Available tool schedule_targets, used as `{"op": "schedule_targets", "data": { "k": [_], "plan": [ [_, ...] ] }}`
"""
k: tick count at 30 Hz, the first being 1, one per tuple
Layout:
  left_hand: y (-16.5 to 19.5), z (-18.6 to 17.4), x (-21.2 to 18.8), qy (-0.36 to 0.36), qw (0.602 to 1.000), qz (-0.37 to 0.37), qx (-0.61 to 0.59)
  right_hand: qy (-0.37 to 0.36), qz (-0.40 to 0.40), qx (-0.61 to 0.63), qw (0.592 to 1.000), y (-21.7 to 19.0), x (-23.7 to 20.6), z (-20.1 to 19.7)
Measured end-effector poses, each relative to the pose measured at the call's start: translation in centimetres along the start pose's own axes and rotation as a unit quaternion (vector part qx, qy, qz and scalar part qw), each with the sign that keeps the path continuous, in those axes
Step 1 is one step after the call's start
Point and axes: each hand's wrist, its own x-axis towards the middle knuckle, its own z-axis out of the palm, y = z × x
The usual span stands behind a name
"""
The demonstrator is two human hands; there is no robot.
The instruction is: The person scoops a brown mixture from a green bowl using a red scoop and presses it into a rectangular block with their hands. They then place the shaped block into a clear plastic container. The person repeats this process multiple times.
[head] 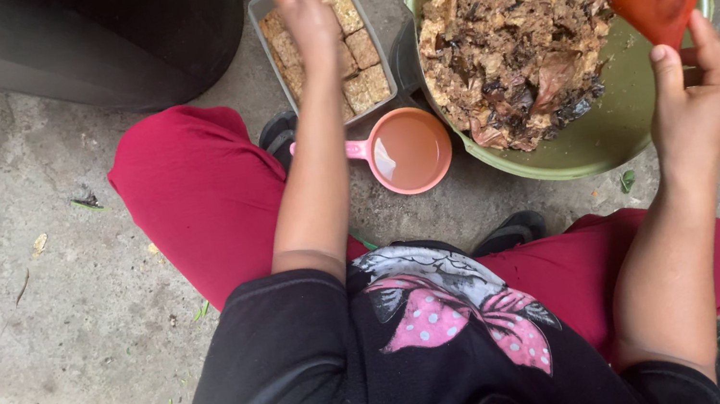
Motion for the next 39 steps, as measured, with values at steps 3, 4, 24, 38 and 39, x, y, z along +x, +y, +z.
{"op": "schedule_targets", "data": {
  "k": [3, 4, 24, 38, 39],
  "plan": [
    [-1.8, -4.8, 2.1, 0.027, 0.989, 0.001, 0.143, -0.007, 0.006, 0.024, 1.000, -0.8, 0.0, -0.3],
    [-2.8, -6.0, 1.4, 0.050, 0.976, 0.033, 0.209, -0.006, 0.006, 0.034, 0.999, -1.1, -0.1, -0.4],
    [-6.3, -7.6, -1.9, 0.101, 0.870, 0.014, 0.483, 0.034, 0.074, 0.075, 0.994, -1.6, -1.4, -3.5],
    [-3.5, -5.5, -0.7, 0.070, 0.808, 0.170, 0.559, 0.033, 0.078, 0.120, 0.989, -0.8, -2.3, -3.5],
    [-2.6, -4.5, -0.7, 0.095, 0.762, 0.401, 0.499, 0.036, 0.096, 0.146, 0.984, -1.2, -2.3, -3.6]
  ]
}}
